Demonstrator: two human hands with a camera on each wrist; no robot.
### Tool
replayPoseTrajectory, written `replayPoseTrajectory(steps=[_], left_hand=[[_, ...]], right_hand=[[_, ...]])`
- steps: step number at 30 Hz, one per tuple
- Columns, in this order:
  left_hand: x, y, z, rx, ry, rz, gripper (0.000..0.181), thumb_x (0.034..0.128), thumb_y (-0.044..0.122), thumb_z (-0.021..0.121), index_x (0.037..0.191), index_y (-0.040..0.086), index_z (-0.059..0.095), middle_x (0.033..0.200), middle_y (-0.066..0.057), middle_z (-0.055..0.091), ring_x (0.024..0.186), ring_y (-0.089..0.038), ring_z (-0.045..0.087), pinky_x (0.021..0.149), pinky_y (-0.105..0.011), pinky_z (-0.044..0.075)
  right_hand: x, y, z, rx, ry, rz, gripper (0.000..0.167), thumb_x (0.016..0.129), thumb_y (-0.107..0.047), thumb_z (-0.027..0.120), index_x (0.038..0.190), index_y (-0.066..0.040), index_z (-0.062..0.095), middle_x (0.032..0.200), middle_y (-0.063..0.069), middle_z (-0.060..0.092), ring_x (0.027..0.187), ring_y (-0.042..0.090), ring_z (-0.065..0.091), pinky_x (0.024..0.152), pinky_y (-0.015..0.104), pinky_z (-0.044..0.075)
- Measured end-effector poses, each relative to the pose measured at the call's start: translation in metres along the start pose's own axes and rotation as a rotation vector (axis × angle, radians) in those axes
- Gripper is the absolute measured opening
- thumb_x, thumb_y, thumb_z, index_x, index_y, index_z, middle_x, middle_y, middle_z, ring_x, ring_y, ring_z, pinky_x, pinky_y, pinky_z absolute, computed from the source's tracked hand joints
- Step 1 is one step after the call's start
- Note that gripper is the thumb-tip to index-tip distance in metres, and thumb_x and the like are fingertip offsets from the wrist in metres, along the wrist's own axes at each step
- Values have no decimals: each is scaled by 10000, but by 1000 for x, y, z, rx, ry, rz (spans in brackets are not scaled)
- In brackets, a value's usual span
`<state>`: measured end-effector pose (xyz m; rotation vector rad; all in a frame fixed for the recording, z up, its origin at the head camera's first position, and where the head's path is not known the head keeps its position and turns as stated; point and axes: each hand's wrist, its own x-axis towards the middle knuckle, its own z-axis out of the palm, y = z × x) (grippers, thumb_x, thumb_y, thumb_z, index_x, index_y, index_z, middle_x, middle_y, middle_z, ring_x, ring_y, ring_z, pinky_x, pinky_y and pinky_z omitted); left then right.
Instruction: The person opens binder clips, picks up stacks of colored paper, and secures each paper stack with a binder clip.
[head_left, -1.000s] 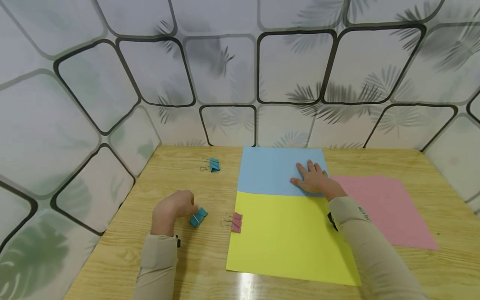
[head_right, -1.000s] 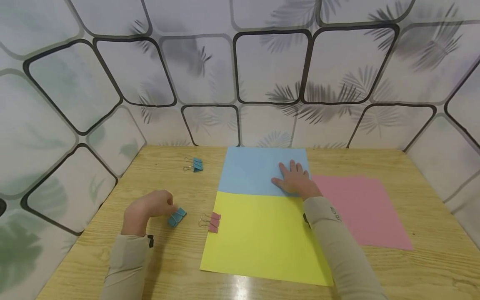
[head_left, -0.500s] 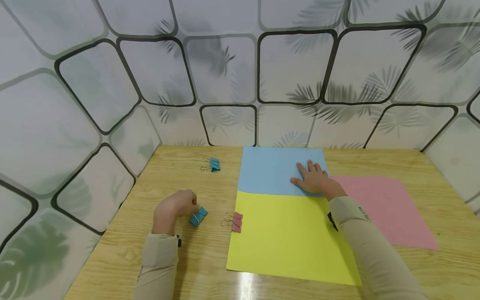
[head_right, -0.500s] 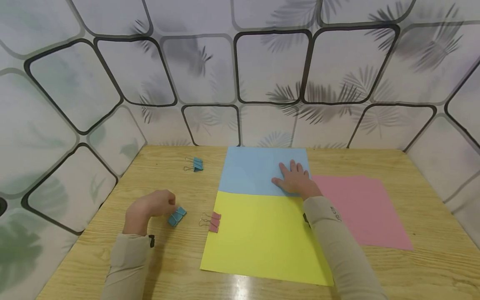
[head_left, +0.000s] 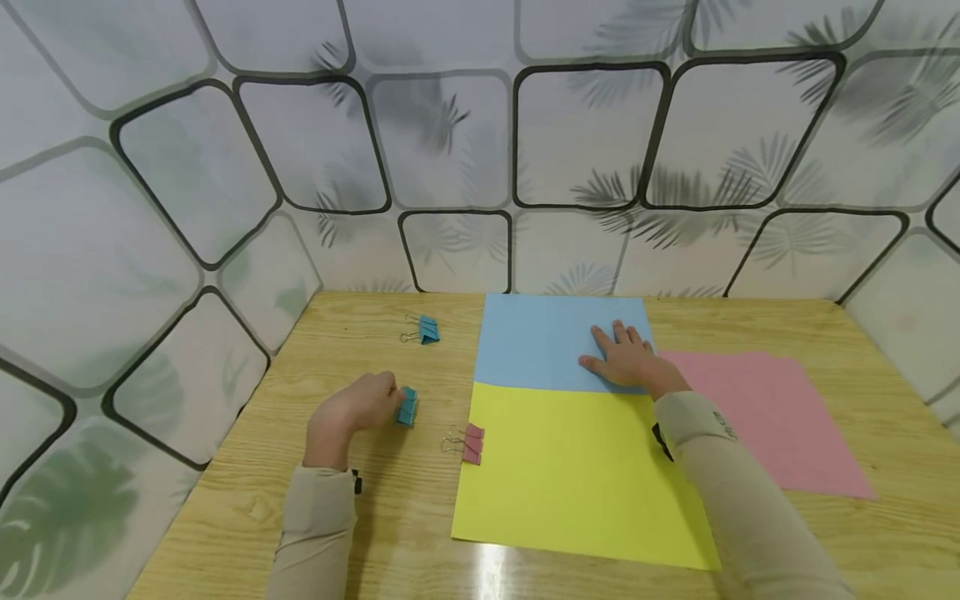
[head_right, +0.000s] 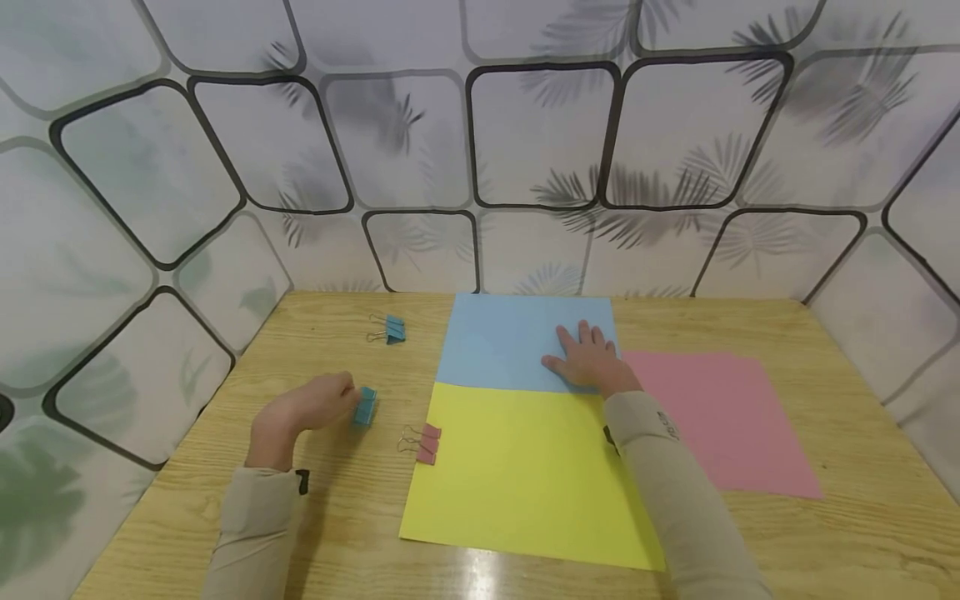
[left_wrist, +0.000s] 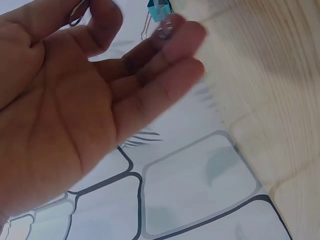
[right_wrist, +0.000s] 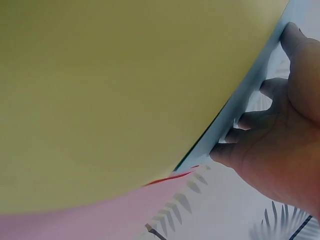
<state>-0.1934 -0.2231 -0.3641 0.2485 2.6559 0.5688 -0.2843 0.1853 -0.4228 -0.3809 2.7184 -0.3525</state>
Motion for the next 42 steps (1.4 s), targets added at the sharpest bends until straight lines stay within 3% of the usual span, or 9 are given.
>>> replayPoseTrajectory(steps=[6,10,13,19,24,28,34,39,42], left_hand=[[10,-4,-1,-257,162,95,274,1082,228,406,1101,-28,499,912,-152,542,734,-237,492,673,-356,429],[13,-6,-3,-434,264,54,507,1056,293,485,1404,-68,408,1351,-265,481,1185,-374,516,918,-494,474],[13,-9,-5,-533,304,4,580,1020,263,562,1459,-68,378,1429,-268,424,1276,-396,460,980,-522,443],[14,-10,-5,-628,335,-24,449,1039,288,525,1292,-82,520,1212,-238,544,1138,-347,601,977,-465,487],[15,-7,-4,-714,288,-45,480,1086,383,349,1107,-71,502,1045,-200,551,926,-317,689,906,-429,547],[15,-6,-4,-706,259,-23,466,1094,392,268,1020,-32,448,986,-175,504,805,-240,614,789,-358,576],[13,-6,-4,-755,220,-1,510,1078,444,289,1250,-37,294,950,-116,437,755,-174,521,736,-300,549],[13,-5,-2,-735,209,61,419,1077,415,363,908,33,388,710,-58,443,610,-171,442,638,-331,484],[14,-4,-2,-695,213,56,409,1081,385,381,848,49,407,719,-64,451,640,-196,462,664,-355,484]], right_hand=[[3,-1,-1,-13,-6,8,789,1052,-515,360,1580,-4,72,1571,380,-54,1435,575,-19,1126,697,89],[4,-1,-2,-6,-15,11,788,1051,-511,369,1581,-7,74,1571,380,-49,1434,577,-17,1126,696,88],[5,-1,-3,-5,-20,12,790,1049,-516,369,1582,-12,76,1573,378,-45,1434,577,-15,1128,693,89],[4,-3,-6,5,-21,10,792,1048,-512,382,1579,-3,88,1569,385,-41,1429,585,-14,1126,696,89],[3,-4,-7,2,-17,8,793,1048,-514,379,1577,2,93,1566,390,-34,1427,587,-7,1127,694,93],[4,-1,-7,-2,-10,3,784,1048,-502,389,1574,9,110,1564,394,-12,1426,592,13,1122,701,107],[6,2,-11,43,21,-24,686,1047,-368,451,1549,32,210,1551,403,83,1416,598,87,1104,715,153],[7,4,-16,79,34,-43,604,1021,-252,476,1514,47,298,1531,410,148,1401,604,136,1099,709,181],[6,3,-19,91,31,-46,599,1011,-237,496,1504,52,315,1523,417,161,1392,613,152,1088,714,200]])
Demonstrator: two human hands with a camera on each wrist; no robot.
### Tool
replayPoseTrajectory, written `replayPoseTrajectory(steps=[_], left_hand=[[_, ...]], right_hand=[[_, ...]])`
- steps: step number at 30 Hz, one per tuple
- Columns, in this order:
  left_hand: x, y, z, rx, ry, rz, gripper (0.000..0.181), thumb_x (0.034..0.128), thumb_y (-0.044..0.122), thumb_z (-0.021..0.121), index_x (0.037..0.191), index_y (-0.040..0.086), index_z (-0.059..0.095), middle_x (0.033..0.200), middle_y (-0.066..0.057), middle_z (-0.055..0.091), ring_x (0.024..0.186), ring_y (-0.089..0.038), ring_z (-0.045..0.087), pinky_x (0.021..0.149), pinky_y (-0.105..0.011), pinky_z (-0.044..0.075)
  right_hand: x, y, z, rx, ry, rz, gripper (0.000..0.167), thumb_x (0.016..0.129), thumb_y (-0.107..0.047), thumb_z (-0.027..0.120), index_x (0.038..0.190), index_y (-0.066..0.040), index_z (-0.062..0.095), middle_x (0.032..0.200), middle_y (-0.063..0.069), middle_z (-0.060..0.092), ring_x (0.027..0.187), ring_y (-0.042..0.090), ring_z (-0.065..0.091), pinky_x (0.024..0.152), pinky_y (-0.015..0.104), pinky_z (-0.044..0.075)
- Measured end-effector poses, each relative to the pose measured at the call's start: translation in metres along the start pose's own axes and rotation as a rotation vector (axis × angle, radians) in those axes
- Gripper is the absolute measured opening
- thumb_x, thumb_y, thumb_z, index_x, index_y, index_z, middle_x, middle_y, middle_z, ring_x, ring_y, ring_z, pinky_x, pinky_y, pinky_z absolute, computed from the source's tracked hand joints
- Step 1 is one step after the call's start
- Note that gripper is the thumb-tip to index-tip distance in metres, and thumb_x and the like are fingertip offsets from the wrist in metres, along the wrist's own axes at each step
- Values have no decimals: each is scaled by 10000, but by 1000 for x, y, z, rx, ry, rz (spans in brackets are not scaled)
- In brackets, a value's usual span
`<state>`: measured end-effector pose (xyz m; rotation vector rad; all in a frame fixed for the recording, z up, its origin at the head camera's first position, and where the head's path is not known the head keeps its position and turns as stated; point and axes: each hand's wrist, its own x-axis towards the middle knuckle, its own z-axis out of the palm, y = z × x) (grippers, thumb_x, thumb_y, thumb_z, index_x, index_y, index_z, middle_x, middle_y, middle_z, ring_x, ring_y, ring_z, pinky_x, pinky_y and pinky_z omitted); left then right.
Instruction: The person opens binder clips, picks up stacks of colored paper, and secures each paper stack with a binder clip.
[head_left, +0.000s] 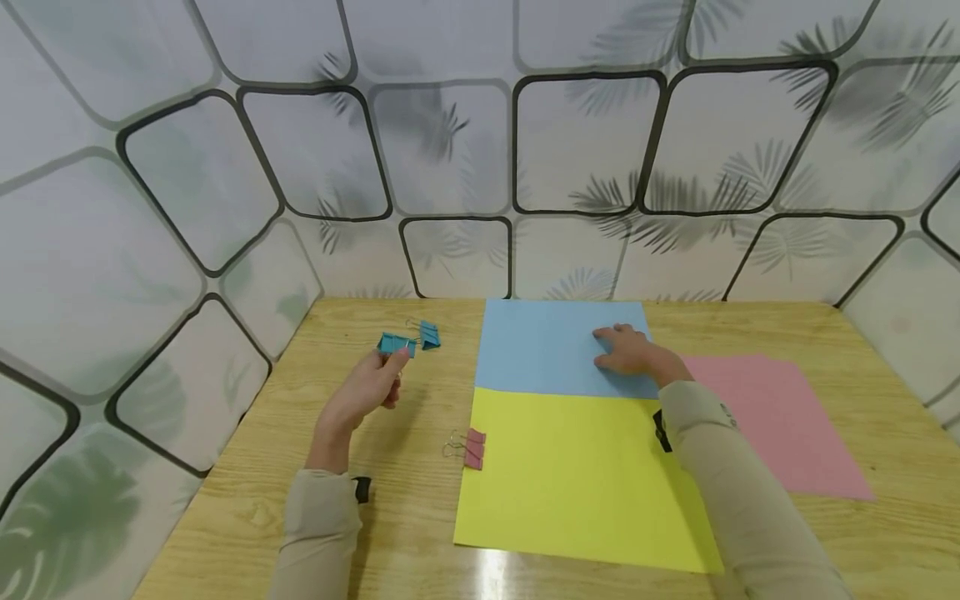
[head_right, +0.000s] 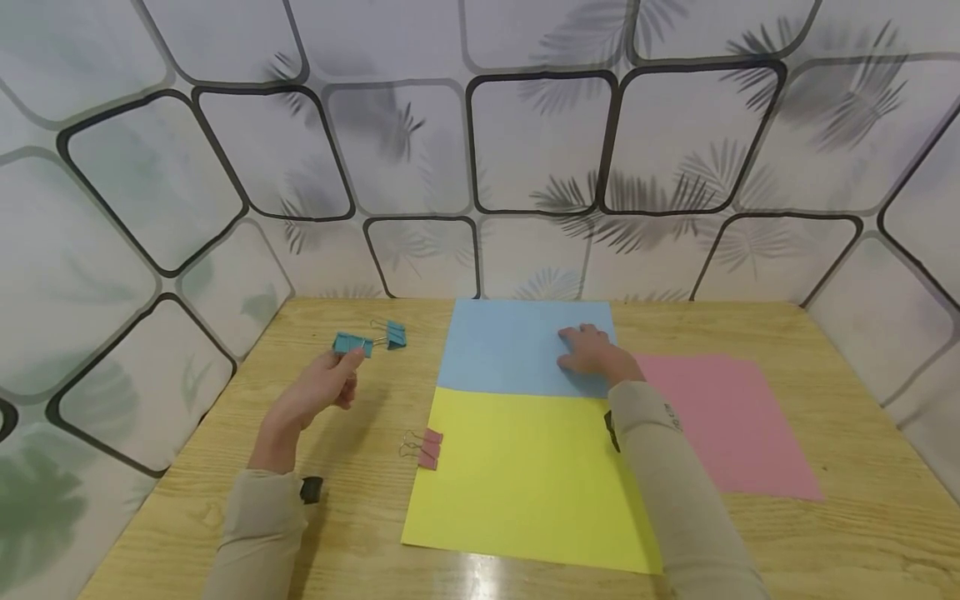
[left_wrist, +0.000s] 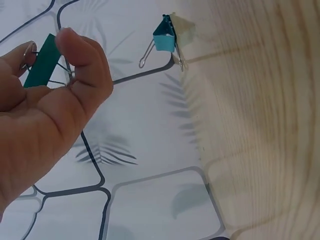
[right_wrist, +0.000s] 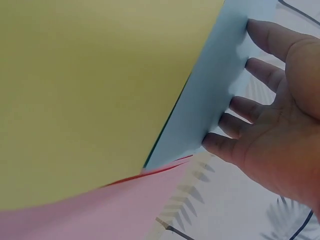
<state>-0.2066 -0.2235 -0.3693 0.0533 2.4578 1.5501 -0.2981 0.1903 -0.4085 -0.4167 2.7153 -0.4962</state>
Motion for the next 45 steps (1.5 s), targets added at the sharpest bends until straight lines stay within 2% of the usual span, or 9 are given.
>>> replayPoseTrajectory(steps=[4,7,12,19,26,30,36,40,45], left_hand=[[-2,1,1,81,18,-21,399,1086,381,366,866,53,425,792,-62,443,717,-198,476,713,-363,475],[-3,0,1,147,31,-18,446,1089,388,344,823,44,444,734,-43,431,651,-174,417,643,-339,415],[-2,-1,3,213,63,-30,515,1082,438,331,872,12,530,714,-59,507,602,-158,432,588,-307,377],[-1,-1,4,261,88,-24,565,1075,466,333,922,-8,600,741,-121,592,565,-155,442,558,-303,376],[1,-1,3,311,86,-11,586,1081,448,335,903,-30,622,736,-128,583,561,-159,349,552,-305,309],[1,-2,2,327,83,-41,611,1075,470,337,949,-41,649,753,-134,588,591,-169,398,563,-310,332],[2,-2,2,337,61,-96,601,1075,458,351,1023,-55,660,830,-172,606,607,-171,401,561,-306,340],[3,0,4,329,38,-123,571,1072,450,370,1034,-48,647,905,-163,616,646,-164,398,572,-296,337],[2,0,5,312,14,-106,539,1069,421,402,966,-49,645,669,-31,466,563,-139,317,528,-277,294]], right_hand=[[2,-1,-1,1,-1,3,601,1011,-242,526,1496,53,327,1514,412,183,1376,618,187,1077,705,239],[4,-2,-1,1,16,16,591,995,-233,569,1462,67,364,1488,409,235,1351,615,238,1064,685,282],[5,-6,-3,33,50,123,644,941,-271,661,1386,115,399,1400,421,302,1306,603,273,1034,659,326],[1,-6,-8,88,63,266,889,881,-360,740,1398,185,265,1370,500,205,1314,661,163,1058,694,257],[0,-9,-13,126,69,357,1089,818,-410,802,1429,210,147,1338,528,168,1256,637,215,988,671,349],[2,-7,-15,139,59,379,1086,811,-414,805,1433,203,162,1354,530,146,1272,641,189,1000,679,333],[5,1,-20,157,49,351,843,851,-310,772,1355,213,344,1319,515,244,1235,664,201,1006,674,309],[5,1,-22,222,53,398,962,855,-273,774,1446,205,184,1352,532,166,1230,651,201,1004,665,321],[7,0,-21,244,80,463,1104,851,-283,786,1471,194,7,1361,539,128,1229,634,227,1016,651,322]])
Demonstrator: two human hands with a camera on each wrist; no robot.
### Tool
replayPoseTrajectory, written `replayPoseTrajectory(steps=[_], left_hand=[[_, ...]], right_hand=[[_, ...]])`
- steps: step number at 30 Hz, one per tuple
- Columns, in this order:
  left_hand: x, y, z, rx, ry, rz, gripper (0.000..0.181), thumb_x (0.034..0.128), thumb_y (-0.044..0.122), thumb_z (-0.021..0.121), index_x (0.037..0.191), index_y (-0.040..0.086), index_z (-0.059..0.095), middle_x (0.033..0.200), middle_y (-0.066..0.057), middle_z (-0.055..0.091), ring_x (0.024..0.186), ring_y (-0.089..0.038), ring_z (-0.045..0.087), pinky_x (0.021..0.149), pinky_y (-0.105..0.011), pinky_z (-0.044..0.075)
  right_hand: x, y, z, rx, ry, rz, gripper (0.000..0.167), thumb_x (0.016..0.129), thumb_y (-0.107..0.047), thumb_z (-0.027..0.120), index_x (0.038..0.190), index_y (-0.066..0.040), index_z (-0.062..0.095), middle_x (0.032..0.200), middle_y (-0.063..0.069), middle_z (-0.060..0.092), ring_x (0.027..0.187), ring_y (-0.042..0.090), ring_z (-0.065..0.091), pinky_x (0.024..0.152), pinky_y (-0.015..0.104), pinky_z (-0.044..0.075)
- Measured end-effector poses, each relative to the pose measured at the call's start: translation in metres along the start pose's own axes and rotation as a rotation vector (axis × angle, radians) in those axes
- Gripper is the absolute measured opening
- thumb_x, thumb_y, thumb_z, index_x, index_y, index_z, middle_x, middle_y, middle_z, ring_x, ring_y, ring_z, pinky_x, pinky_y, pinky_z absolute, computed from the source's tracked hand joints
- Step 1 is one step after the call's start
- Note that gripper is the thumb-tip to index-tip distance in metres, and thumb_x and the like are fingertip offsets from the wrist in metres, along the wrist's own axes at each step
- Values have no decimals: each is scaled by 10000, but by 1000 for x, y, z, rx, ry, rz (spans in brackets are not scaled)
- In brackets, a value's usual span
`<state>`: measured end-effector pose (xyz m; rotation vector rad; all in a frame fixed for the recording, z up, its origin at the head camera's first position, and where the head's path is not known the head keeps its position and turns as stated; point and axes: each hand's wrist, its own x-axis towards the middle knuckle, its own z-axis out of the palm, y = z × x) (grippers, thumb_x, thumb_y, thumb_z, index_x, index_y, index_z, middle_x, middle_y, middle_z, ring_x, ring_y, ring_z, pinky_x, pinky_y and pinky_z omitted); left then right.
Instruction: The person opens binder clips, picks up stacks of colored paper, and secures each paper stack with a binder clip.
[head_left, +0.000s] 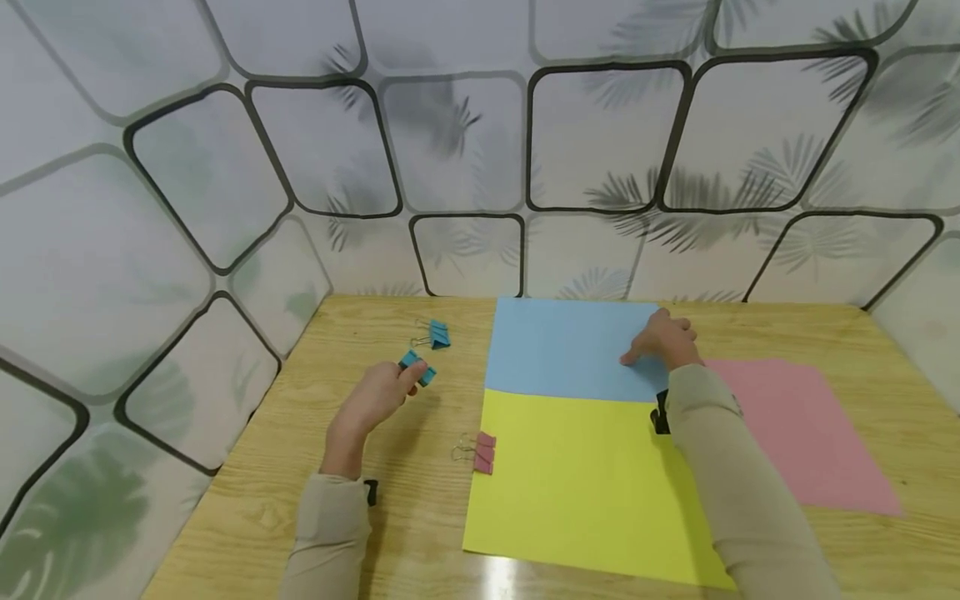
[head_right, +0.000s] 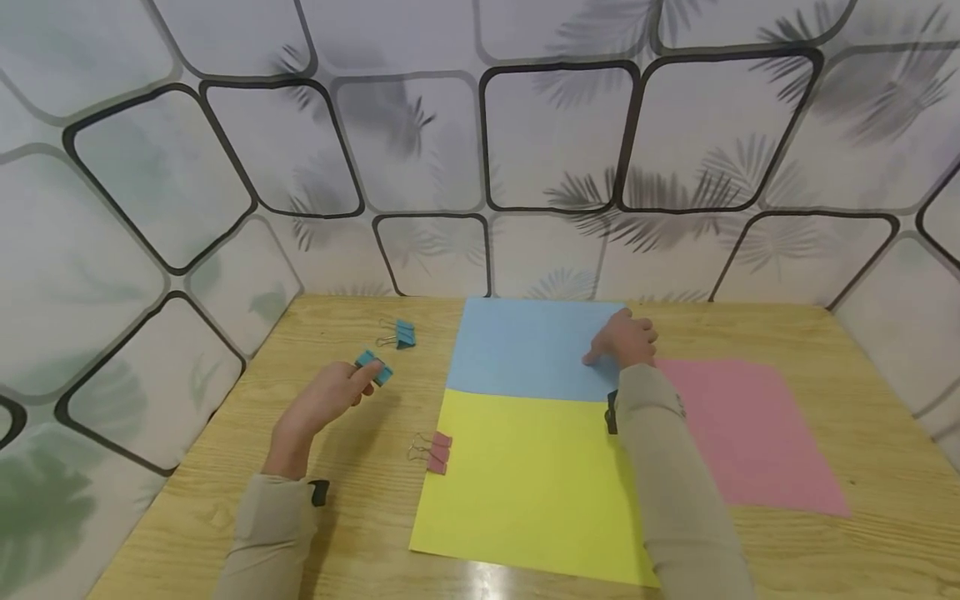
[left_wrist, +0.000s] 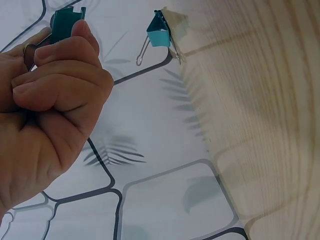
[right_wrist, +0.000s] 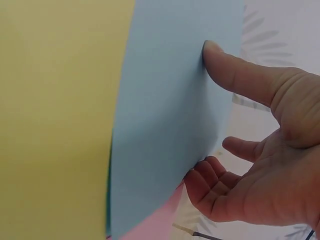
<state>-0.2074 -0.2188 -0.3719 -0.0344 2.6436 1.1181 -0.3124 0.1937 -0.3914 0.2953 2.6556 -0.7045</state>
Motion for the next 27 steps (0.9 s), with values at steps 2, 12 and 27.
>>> replayPoseTrajectory(steps=[2,12,27], left_hand=[[0,-1,0,1,-10,14,537,1072,412,403,944,-51,642,598,9,351,523,-127,257,506,-268,260],[-4,0,-2,27,-34,54,529,1073,401,403,940,-51,643,609,11,350,539,-134,272,520,-274,264],[-3,1,-1,59,-57,50,532,1075,396,393,968,-59,647,647,-13,400,567,-146,296,553,-283,283]], right_hand=[[0,0,0,-3,4,18,1115,850,-293,788,1471,192,0,1342,531,164,1209,625,255,1007,645,334],[1,0,-4,-4,-45,23,1154,868,-300,771,1454,216,-79,1319,529,178,1201,608,347,997,633,384],[2,9,-3,54,-58,3,1170,892,-310,732,1438,209,-164,1485,476,113,1356,604,220,1109,622,277]])
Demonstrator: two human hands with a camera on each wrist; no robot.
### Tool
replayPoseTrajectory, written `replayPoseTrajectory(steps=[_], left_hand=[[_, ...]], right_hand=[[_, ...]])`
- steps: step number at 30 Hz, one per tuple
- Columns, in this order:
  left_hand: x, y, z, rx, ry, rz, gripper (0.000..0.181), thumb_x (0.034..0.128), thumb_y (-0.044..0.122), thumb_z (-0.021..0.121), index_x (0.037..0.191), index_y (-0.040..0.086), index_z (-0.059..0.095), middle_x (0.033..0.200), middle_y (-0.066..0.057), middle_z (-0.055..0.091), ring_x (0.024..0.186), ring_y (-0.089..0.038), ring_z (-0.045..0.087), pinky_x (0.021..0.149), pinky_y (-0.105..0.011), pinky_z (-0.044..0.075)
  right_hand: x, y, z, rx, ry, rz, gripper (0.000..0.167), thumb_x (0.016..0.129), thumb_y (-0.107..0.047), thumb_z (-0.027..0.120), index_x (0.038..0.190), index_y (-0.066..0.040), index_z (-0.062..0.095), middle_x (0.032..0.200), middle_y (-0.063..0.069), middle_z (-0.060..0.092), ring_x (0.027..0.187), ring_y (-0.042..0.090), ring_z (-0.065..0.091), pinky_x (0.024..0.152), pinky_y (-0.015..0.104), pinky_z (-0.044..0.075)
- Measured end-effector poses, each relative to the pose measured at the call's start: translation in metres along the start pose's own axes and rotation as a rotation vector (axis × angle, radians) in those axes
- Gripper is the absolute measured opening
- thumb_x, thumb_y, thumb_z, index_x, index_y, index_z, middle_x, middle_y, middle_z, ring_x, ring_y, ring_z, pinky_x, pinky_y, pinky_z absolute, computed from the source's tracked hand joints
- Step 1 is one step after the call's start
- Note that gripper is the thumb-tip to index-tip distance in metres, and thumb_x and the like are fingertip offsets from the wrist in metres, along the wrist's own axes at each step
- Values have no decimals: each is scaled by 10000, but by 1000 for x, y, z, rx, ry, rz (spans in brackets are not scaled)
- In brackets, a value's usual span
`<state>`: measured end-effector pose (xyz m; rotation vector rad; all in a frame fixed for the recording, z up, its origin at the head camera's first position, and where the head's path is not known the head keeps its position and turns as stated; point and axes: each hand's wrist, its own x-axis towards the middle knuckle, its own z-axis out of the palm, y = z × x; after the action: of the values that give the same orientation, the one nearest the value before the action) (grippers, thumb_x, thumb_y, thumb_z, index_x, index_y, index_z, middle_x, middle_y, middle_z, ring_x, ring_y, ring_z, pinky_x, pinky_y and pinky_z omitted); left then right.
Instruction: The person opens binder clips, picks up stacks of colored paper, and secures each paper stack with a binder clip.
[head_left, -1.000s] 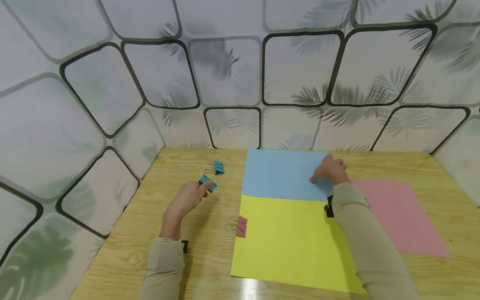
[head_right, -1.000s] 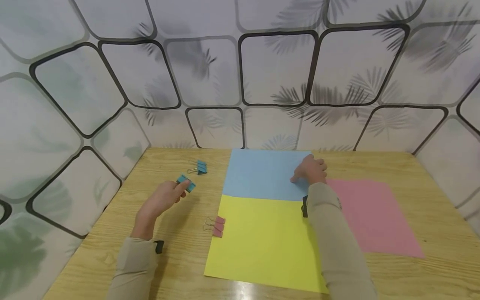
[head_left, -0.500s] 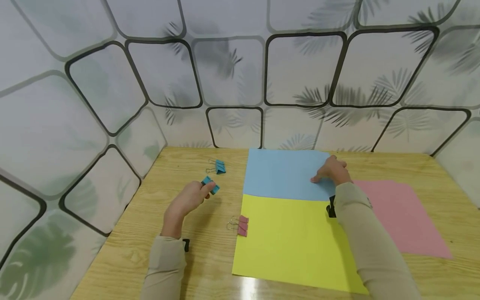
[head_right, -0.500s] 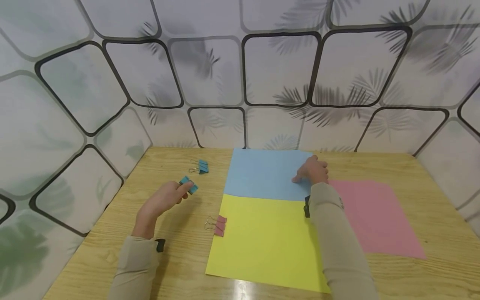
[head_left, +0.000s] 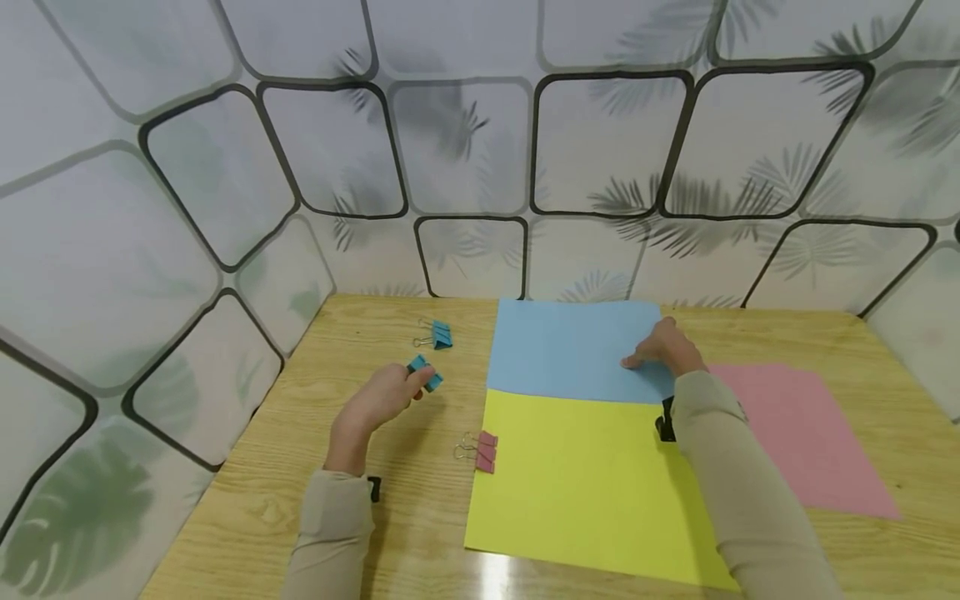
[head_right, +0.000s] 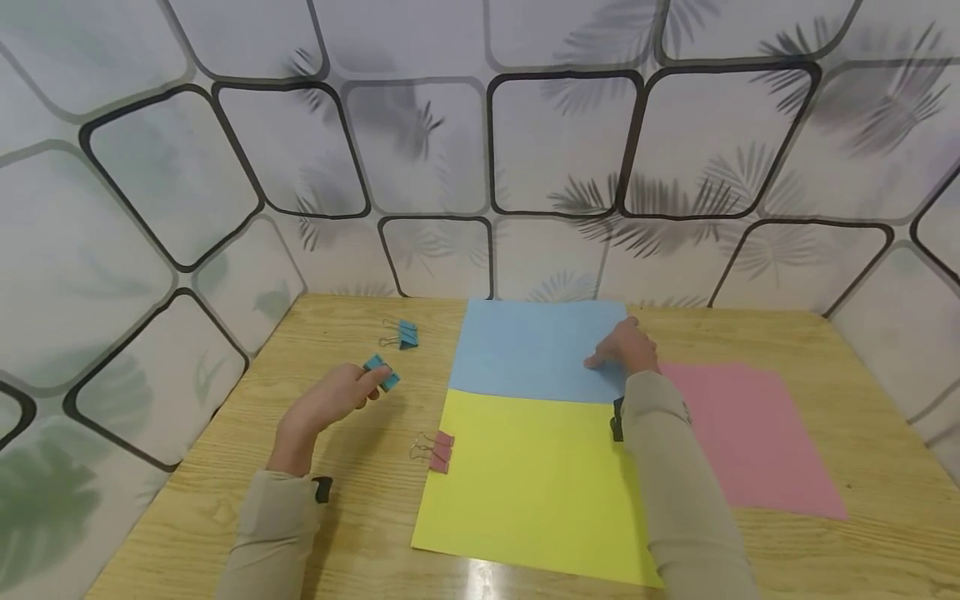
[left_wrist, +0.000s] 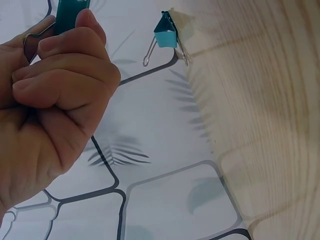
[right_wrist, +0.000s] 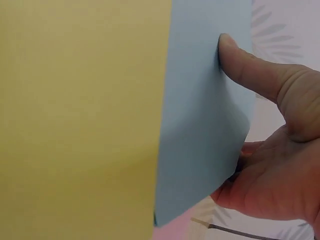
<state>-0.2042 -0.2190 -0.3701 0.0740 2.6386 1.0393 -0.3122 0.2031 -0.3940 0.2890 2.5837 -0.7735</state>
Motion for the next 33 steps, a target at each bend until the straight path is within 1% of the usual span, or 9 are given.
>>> replayPoseTrajectory(steps=[5,9,12,16,20,24,26,29,33], left_hand=[[0,-1,2,14,-36,10,527,1081,377,385,952,-67,639,642,-11,396,556,-140,283,549,-278,279],[1,-2,3,17,-60,17,525,1082,374,384,883,-50,622,621,-1,373,550,-135,265,552,-275,266],[1,-2,4,36,-69,29,518,1082,369,388,886,-46,627,635,-3,388,567,-136,283,569,-271,277],[0,-1,3,57,-89,44,501,1082,351,399,964,-64,654,658,-20,428,554,-138,321,563,-263,325],[-3,0,3,45,-108,32,493,1075,363,421,999,-58,666,751,-96,551,528,-166,378,522,-285,419],[-4,0,3,39,-136,31,492,1068,380,440,892,-30,648,1025,-163,652,661,-271,515,557,-335,508],[-4,0,3,38,-146,31,492,1065,384,446,834,-15,622,1080,-158,654,743,-310,559,571,-351,526],[-5,0,3,22,-154,24,479,1060,384,456,809,4,604,1068,-153,647,817,-330,584,583,-365,542],[-4,0,2,-3,-160,15,470,1055,388,466,784,23,584,1051,-154,635,860,-325,586,594,-369,549]], right_hand=[[6,11,-1,104,41,-29,1049,920,-187,643,1421,223,-182,1463,496,127,1360,591,222,1116,614,269],[10,20,-2,248,72,-46,838,924,-121,557,1443,255,17,1450,476,206,1338,572,304,1081,615,335],[14,23,-4,394,70,-32,740,940,-126,545,1482,194,156,1484,422,249,1350,542,342,1068,608,364],[13,21,-10,523,5,-23,740,1003,-174,512,1556,58,79,1561,358,172,1400,520,293,1089,611,335],[9,21,-16,565,-74,-66,728,1054,-208,439,1571,-9,-33,1590,333,99,1417,523,254,1087,624,328],[5,25,-21,517,-82,-130,727,1059,-213,425,1557,34,-43,1590,337,77,1421,527,236,1095,611,325],[4,29,-23,501,-75,-135,739,1057,-228,430,1551,51,-43,1587,342,74,1425,523,227,1099,599,325],[4,36,-24,546,-71,-111,761,1051,-249,451,1557,33,-43,1593,333,73,1423,509,253,1097,569,347],[4,47,-24,675,-101,-91,755,1052,-252,458,1574,-25,-38,1611,292,70,1436,467,260,1097,501,380]])
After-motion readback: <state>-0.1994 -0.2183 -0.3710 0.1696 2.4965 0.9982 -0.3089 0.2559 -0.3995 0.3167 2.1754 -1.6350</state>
